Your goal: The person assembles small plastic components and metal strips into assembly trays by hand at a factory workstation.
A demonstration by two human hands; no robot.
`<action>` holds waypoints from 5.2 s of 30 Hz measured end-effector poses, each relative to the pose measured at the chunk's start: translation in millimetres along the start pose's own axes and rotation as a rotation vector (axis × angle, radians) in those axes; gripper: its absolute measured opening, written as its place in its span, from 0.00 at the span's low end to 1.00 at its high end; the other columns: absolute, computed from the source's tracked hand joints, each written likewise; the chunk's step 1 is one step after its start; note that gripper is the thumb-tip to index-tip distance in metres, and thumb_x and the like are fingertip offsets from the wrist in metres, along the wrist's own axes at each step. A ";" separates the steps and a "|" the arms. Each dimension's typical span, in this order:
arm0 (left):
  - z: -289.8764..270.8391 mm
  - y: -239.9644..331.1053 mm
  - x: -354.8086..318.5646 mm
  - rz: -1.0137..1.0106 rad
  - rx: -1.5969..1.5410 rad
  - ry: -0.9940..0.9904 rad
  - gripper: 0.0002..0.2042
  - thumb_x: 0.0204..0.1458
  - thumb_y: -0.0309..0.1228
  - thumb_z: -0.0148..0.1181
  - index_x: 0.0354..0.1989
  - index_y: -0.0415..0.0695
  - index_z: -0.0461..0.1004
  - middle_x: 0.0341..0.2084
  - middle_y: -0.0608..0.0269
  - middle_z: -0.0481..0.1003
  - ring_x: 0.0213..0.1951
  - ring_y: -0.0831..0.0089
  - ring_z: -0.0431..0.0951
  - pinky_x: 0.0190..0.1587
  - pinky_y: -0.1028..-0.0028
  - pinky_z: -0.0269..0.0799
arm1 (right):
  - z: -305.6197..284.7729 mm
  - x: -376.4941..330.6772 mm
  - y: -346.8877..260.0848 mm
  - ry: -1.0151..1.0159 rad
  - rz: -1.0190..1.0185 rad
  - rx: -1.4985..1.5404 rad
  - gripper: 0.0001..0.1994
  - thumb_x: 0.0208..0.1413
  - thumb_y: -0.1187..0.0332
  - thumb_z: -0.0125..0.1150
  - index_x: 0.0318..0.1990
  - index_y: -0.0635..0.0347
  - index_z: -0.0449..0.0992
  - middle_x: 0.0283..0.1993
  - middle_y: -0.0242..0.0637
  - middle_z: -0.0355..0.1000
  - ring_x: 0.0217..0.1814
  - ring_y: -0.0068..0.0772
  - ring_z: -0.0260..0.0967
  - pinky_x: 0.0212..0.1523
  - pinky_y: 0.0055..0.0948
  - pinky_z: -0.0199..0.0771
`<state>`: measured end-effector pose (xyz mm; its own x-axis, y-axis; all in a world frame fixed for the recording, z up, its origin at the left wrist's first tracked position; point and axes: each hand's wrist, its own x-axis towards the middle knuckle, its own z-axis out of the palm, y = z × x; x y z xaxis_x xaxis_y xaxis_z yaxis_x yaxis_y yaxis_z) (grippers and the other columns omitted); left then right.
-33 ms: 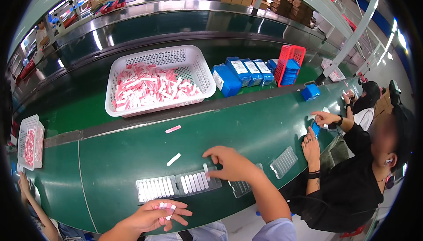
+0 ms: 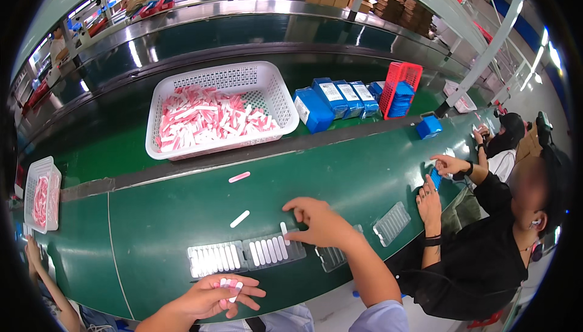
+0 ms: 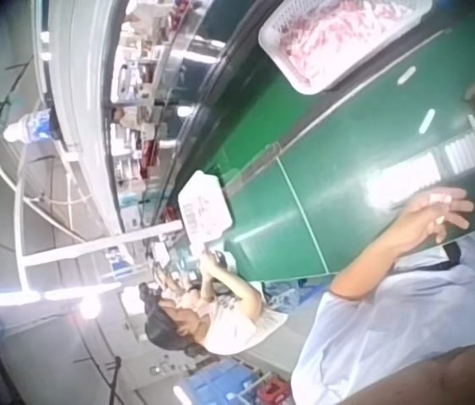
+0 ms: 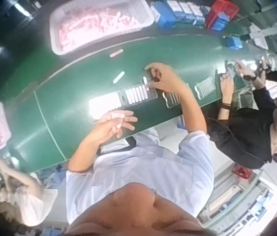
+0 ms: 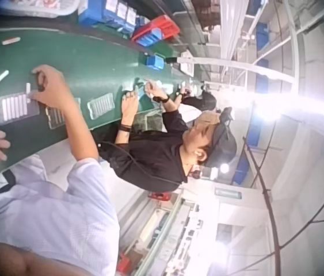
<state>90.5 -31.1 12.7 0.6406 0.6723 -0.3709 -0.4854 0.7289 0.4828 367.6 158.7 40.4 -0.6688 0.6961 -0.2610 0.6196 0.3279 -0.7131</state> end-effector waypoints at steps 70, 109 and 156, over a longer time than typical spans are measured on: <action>18.5 45.8 -32.1 0.426 1.941 0.622 0.30 0.49 0.53 0.70 0.57 0.52 0.77 0.29 0.61 0.82 0.30 0.62 0.84 0.32 0.65 0.78 | 35.0 -52.9 -0.3 0.300 -0.354 -0.409 0.20 0.52 0.57 0.74 0.52 0.47 0.81 0.66 0.34 0.72 0.69 0.40 0.66 0.71 0.50 0.61; 39.6 101.1 141.5 0.283 1.943 0.541 0.34 0.38 0.56 0.77 0.46 0.43 0.74 0.36 0.53 0.84 0.39 0.51 0.84 0.42 0.57 0.79 | 9.2 -160.8 79.1 0.790 0.277 -0.440 0.42 0.44 0.52 0.78 0.67 0.60 0.68 0.74 0.55 0.59 0.78 0.60 0.51 0.77 0.56 0.44; -51.5 75.6 -83.0 0.562 1.495 0.978 0.17 0.45 0.41 0.76 0.41 0.46 0.85 0.18 0.59 0.76 0.20 0.71 0.76 0.25 0.72 0.70 | 15.8 61.3 -16.0 0.847 -0.005 -0.519 0.13 0.44 0.60 0.79 0.33 0.58 0.85 0.52 0.38 0.78 0.58 0.42 0.70 0.68 0.58 0.54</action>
<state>-30.0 -25.2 39.1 -0.1747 0.9831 0.0542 0.7098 0.0876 0.6989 310.1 186.0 25.5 -0.2829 0.8541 0.4365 0.8561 0.4301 -0.2867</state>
